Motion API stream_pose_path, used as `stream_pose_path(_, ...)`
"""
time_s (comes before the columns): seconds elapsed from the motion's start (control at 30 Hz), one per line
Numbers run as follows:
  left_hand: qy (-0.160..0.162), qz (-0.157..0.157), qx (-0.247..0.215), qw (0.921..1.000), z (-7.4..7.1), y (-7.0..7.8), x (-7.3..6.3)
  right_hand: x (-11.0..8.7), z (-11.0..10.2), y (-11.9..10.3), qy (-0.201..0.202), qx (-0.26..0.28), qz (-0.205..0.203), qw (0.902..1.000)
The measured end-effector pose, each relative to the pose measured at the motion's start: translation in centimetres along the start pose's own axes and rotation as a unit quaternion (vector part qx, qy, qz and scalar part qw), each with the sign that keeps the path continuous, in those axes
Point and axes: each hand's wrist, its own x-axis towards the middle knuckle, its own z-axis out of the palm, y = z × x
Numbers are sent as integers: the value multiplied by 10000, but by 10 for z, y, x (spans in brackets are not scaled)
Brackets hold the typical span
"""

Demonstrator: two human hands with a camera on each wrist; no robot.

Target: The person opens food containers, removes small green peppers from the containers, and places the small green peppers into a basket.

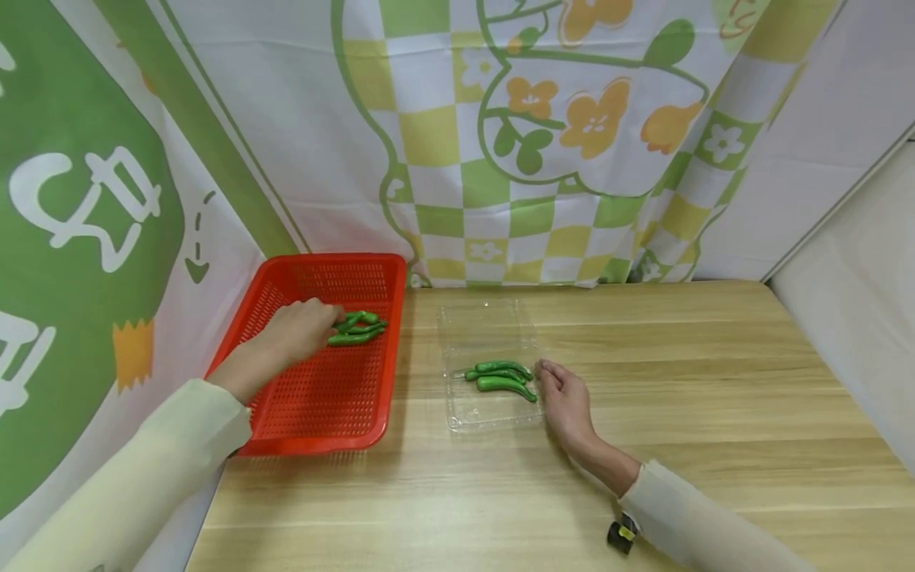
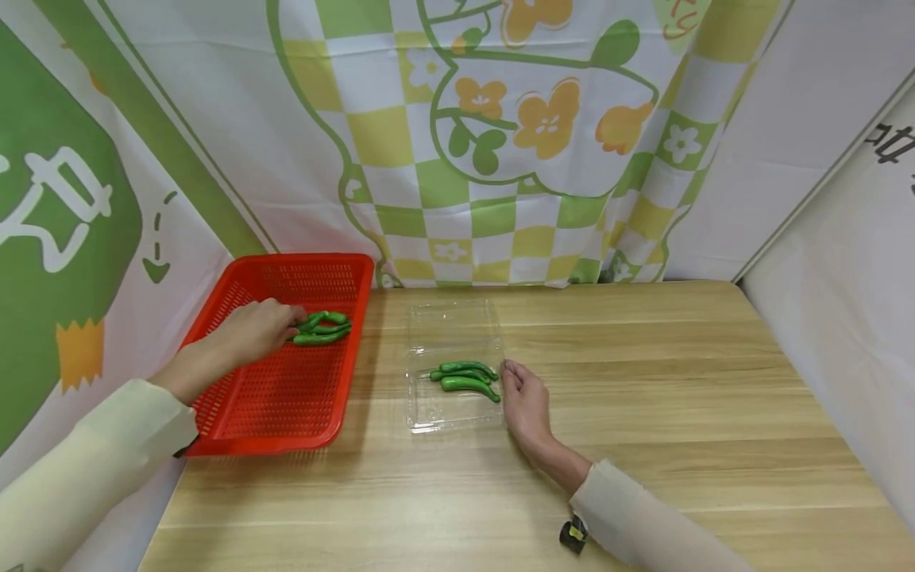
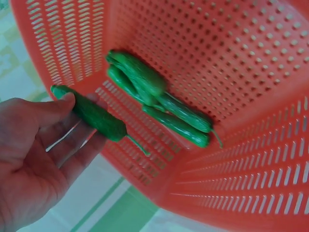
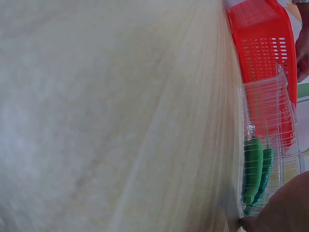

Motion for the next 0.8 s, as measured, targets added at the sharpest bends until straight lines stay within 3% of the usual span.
stream_pose_path(0.47, -1119, 244, 133, 9933, 13, -26, 17, 1, 1, 1, -14, -102, -35, 9999)
stream_pose_path(0.8, -1405, 353, -11, 9895, 20, -43, 25, 1, 1, 0, 25, -20, -51, 10000)
